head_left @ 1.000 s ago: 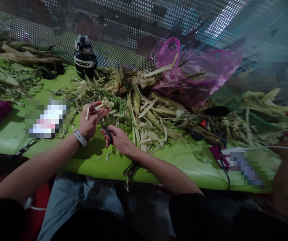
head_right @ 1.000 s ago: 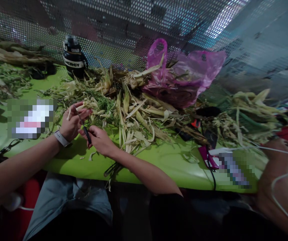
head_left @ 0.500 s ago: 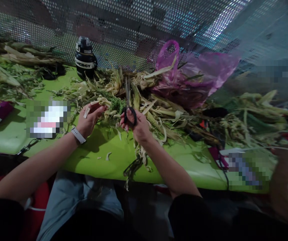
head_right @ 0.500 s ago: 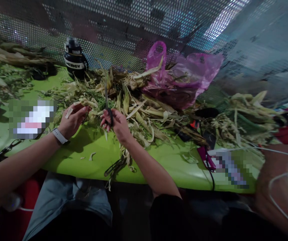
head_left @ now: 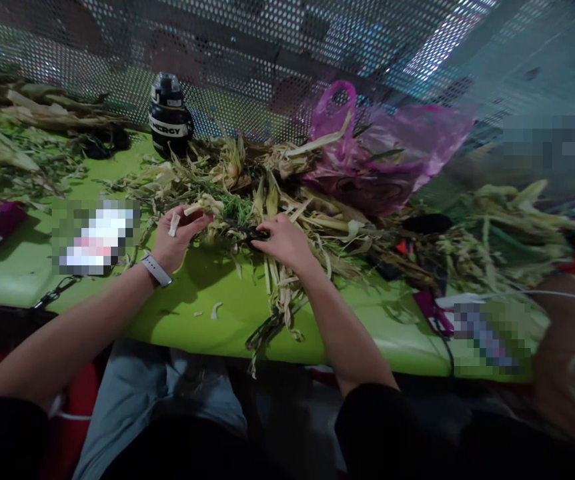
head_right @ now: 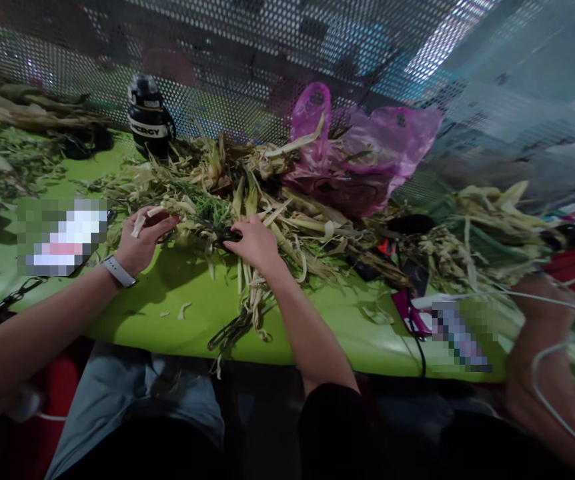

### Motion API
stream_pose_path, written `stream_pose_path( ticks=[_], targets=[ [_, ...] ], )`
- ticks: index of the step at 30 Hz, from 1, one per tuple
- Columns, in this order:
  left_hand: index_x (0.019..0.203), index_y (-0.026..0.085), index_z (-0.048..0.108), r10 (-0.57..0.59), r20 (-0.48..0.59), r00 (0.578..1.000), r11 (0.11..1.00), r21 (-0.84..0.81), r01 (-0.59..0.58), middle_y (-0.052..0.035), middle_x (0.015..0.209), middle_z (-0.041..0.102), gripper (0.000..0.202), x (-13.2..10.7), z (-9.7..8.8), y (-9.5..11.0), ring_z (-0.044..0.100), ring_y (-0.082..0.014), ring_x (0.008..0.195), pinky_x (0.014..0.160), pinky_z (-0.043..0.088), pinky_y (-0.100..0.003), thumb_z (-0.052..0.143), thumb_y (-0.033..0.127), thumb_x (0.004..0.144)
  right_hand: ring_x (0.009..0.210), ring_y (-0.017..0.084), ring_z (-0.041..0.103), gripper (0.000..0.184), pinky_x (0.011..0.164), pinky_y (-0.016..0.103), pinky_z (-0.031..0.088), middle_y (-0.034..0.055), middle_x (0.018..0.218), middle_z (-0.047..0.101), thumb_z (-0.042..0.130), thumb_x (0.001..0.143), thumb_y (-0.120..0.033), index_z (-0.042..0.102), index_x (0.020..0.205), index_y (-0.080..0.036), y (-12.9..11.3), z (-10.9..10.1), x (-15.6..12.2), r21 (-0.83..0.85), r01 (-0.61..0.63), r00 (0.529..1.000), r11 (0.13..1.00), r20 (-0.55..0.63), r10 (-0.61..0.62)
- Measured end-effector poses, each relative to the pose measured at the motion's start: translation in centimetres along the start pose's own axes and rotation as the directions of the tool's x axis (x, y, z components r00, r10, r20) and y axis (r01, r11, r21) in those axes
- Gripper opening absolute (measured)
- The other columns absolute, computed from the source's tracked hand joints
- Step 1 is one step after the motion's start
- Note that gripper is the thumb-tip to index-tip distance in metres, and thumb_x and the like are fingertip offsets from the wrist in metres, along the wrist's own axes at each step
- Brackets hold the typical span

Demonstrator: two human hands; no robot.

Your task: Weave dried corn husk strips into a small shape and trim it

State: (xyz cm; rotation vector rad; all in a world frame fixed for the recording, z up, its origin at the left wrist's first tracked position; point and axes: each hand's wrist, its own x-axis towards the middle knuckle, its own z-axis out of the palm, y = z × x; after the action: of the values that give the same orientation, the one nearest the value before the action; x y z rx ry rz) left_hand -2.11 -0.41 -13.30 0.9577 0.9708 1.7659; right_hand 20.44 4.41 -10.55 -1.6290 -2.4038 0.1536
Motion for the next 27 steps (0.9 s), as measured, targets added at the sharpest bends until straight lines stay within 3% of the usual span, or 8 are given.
stream_pose_path(
  ticks=[7,9,11,13,16,18,23,27],
  targets=[
    [0.075,0.017,0.061,-0.169,0.018,0.985,0.984,-0.061,0.17,-0.0005,0.076,0.068,0.032,-0.2,0.3,0.8,0.065,-0.0121,0.068,0.054,0.047,-0.02,0.086,0.023,0.056,0.064,0.014,0.054,0.028,0.058,0.025,0.032,0.0016,0.073,0.064,0.072,0.07,-0.042,0.068,0.085,-0.019,0.7,-0.7,0.4,0.15,-0.026,0.96,0.988,0.279,-0.017],
    [0.075,0.017,0.061,-0.178,0.035,0.983,0.981,-0.077,0.18,-0.0022,0.081,0.07,0.029,-0.2,0.3,0.8,0.067,-0.014,0.077,0.058,0.048,-0.02,0.085,0.024,0.059,0.06,0.013,0.052,0.031,0.058,0.026,0.033,0.0008,0.07,0.062,0.07,0.071,-0.046,0.067,0.084,-0.018,0.6,-1.2,0.3,0.233,-0.048,0.973,0.971,0.233,-0.008],
    [0.072,0.017,0.062,-0.166,0.058,0.984,0.981,-0.088,0.171,-0.0033,0.086,0.071,0.025,-0.3,0.4,0.6,0.068,-0.0154,0.087,0.064,0.05,-0.019,0.084,0.025,0.062,0.062,0.013,0.052,0.032,0.059,0.026,0.037,0.0022,0.074,0.063,0.066,0.075,-0.047,0.066,0.086,-0.017,-0.3,-1.4,-0.1,0.358,-0.028,0.999,0.933,0.05,0.011],
    [0.071,0.016,0.064,-0.169,0.093,0.981,0.977,-0.113,0.179,-0.0043,0.09,0.072,0.02,-0.5,0.7,0.4,0.067,-0.0169,0.097,0.073,0.052,-0.02,0.082,0.024,0.065,0.069,0.012,0.055,0.033,0.063,0.026,0.043,0.0054,0.091,0.065,0.064,0.079,-0.045,0.063,0.097,-0.017,-2.0,-1.1,-0.8,0.569,0.066,0.996,0.82,-0.085,-0.021],
    [0.077,0.016,0.068,-0.212,0.191,0.958,0.959,-0.145,0.242,-0.0053,0.094,0.072,0.015,-1.0,1.4,0.1,0.066,-0.0183,0.101,0.082,0.052,-0.024,0.079,0.022,0.068,0.07,0.01,0.058,0.043,0.061,0.025,0.05,0.0061,0.111,0.064,0.067,0.077,-0.044,0.056,0.11,-0.02,-4.6,0.3,-1.7,0.884,0.016,0.974,0.468,0.092,-0.207],
    [0.076,0.016,0.069,-0.24,0.233,0.942,0.949,-0.147,0.278,-0.0046,0.091,0.072,0.014,-1.3,1.6,0.1,0.067,-0.0166,0.094,0.08,0.053,-0.024,0.08,0.021,0.068,0.055,0.007,0.053,0.039,0.048,0.021,0.045,0.0031,0.092,0.066,0.069,0.074,-0.045,0.058,0.099,-0.018,-5.5,1.2,-1.9,0.932,-0.077,0.952,0.354,0.174,-0.252],
    [0.073,0.016,0.068,-0.266,0.156,0.951,0.941,-0.17,0.292,-0.0014,0.081,0.071,0.018,-0.8,0.9,0.9,0.066,-0.0114,0.073,0.072,0.055,-0.022,0.082,0.023,0.065,0.034,0.0,0.035,0.034,0.032,0.017,0.023,-0.0027,0.068,0.065,0.069,0.077,-0.045,0.062,0.09,-0.014,-4.1,0.7,-1.4,0.925,-0.177,0.913,0.336,0.282,-0.294],
    [0.079,0.018,0.066,-0.225,0.01,0.974,0.952,-0.209,0.222,0.0001,0.081,0.071,0.017,0.1,0.1,2.0,0.065,-0.0091,0.067,0.064,0.054,-0.02,0.079,0.024,0.069,0.034,-0.001,0.034,0.034,0.031,0.016,0.02,-0.0046,0.064,0.063,0.07,0.078,-0.042,0.063,0.097,-0.014,-2.7,-0.2,-1.0,0.914,-0.252,0.876,0.317,0.355,-0.326]
  ],
)
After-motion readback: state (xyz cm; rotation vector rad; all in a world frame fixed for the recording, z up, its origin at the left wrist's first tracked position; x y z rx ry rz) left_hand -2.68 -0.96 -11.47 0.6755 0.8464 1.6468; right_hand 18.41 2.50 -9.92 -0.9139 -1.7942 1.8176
